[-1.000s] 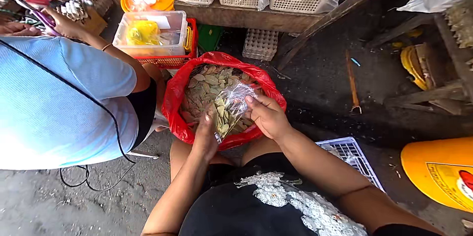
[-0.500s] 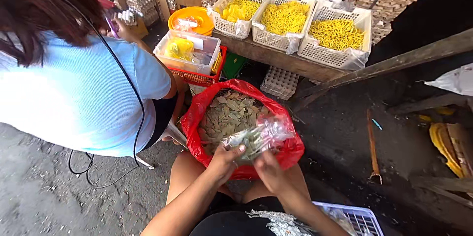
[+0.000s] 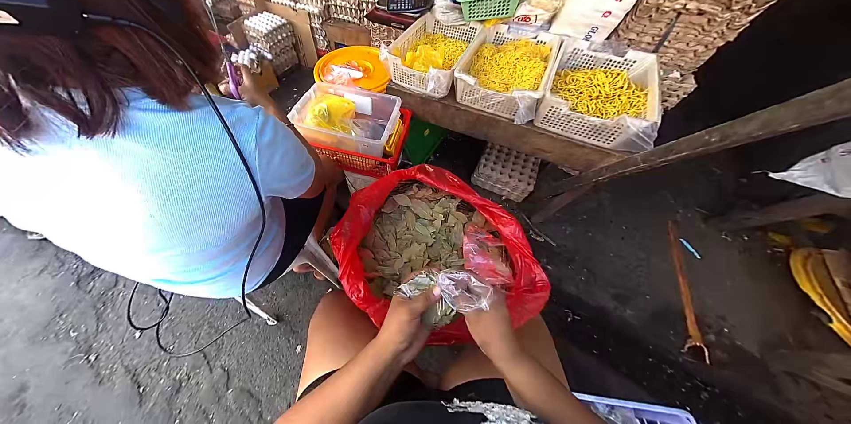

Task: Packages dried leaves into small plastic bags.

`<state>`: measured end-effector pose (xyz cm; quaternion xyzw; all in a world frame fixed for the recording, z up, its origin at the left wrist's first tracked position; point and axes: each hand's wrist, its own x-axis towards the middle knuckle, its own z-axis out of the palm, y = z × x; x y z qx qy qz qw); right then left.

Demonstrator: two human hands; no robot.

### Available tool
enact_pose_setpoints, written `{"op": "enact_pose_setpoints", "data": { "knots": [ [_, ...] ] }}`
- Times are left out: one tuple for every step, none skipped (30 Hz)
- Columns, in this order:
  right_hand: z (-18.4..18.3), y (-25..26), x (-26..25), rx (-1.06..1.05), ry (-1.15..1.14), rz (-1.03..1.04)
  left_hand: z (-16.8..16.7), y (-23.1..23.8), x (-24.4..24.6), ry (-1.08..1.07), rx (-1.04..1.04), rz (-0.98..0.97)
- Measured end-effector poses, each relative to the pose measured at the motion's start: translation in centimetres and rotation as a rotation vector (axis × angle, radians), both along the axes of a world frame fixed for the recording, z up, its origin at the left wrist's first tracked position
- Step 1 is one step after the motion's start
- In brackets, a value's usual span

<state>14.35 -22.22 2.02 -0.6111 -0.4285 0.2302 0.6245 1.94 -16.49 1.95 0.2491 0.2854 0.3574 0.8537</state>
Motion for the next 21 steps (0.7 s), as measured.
{"op": "enact_pose_setpoints", "data": {
  "knots": [
    [0.3, 0.1, 0.6, 0.001, 0.004, -0.001, 0.0, 0.0, -0.1, 0.014, -0.010, 0.010],
    [0.9, 0.2, 1.6, 0.008, 0.030, -0.006, 0.1, 0.1, -0.2, 0.033, -0.007, 0.020],
    [2.0, 0.4, 2.7, 0.026, 0.123, -0.023, 0.2, 0.3, -0.3, 0.048, 0.008, 0.026],
    [3.1, 0.6, 3.8, 0.072, 0.225, -0.042, 0.3, 0.6, -0.5, 0.054, 0.019, 0.036],
    [4.0, 0.6, 4.7, 0.149, 0.291, -0.041, 0.6, 0.9, -0.7, 0.055, 0.025, 0.046],
    [4.6, 0.4, 5.4, 0.234, 0.310, -0.005, 1.0, 1.1, -0.8, 0.044, 0.027, 0.055],
    [4.8, 0.3, 5.7, 0.305, 0.297, 0.051, 1.4, 1.2, -0.9, 0.021, 0.027, 0.064],
    [4.6, 0.2, 5.5, 0.348, 0.285, 0.113, 1.8, 1.2, -0.9, -0.010, 0.027, 0.066],
    [4.1, 0.0, 4.9, 0.367, 0.298, 0.185, 2.1, 1.0, -0.9, -0.040, 0.025, 0.053],
    [3.3, -0.2, 4.2, 0.353, 0.311, 0.280, 2.3, 0.6, -0.8, -0.066, 0.025, 0.022],
    [2.5, -0.3, 3.5, 0.319, 0.314, 0.373, 2.3, 0.1, -0.7, -0.084, 0.036, -0.030],
    [2.0, -0.3, 2.8, 0.280, 0.308, 0.431, 2.1, -0.3, -0.5, -0.086, 0.060, -0.097],
    [1.9, -0.4, 2.2, 0.247, 0.286, 0.454, 1.9, -0.7, -0.2, -0.068, 0.082, -0.166],
    [2.1, -0.4, 1.9, 0.231, 0.266, 0.468, 1.5, -1.0, 0.0, -0.035, 0.081, -0.214],
    [2.4, -0.4, 1.8, 0.233, 0.252, 0.459, 1.1, -1.2, 0.2, -0.012, 0.057, -0.234],
    [2.6, -0.2, 1.7, 0.261, 0.251, 0.418, 0.5, -1.2, 0.3, -0.019, 0.026, -0.240],
    [2.7, 0.1, 1.6, 0.293, 0.245, 0.373, 0.3, -1.2, 0.2, -0.040, -0.002, -0.236],
    [2.7, 0.2, 1.4, 0.324, 0.211, 0.337, 0.3, -1.1, 0.1, -0.058, -0.026, -0.220],
    [2.5, 0.2, 1.2, 0.344, 0.136, 0.309, 0.6, -0.9, 0.0, -0.062, -0.035, -0.209],
    [1.8, 0.2, 0.8, 0.366, 0.018, 0.289, 0.9, -0.8, 0.1, -0.065, -0.043, -0.197],
    [1.0, 0.0, 0.2, 0.380, -0.141, 0.281, 1.1, -0.8, 0.2, -0.061, -0.034, -0.190]
  ]
}}
